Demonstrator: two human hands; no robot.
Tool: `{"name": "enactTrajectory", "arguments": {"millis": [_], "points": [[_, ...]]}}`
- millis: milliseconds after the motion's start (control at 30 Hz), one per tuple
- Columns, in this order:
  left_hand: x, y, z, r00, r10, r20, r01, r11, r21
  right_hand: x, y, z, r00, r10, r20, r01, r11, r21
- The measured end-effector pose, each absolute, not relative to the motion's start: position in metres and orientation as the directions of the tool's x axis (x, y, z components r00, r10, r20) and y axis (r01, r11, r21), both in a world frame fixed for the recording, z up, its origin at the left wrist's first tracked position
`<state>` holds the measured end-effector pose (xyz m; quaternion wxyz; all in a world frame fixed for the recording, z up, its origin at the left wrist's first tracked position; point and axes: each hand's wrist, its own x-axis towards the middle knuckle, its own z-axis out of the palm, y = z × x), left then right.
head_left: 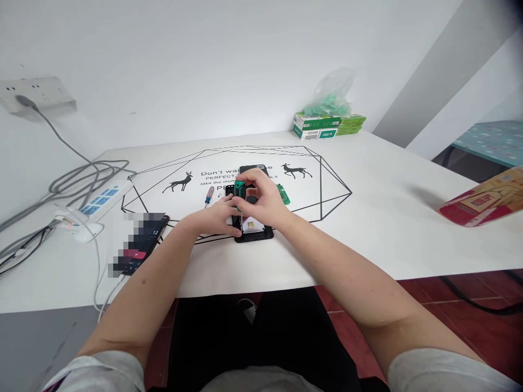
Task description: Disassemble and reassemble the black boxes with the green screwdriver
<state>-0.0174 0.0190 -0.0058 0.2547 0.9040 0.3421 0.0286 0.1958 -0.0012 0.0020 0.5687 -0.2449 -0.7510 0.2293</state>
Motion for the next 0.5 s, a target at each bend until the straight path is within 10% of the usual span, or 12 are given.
{"name": "enactTrajectory", "arguments": {"millis": [500], "points": [[-0.0184,0.0189,-0.0093,0.718,0.683,-0.136,0.658,-0.601,0.454,0.1966,-0.0020,0.0023,-0.242,0.611,0.754,0.123,0.790,-0.601]]}}
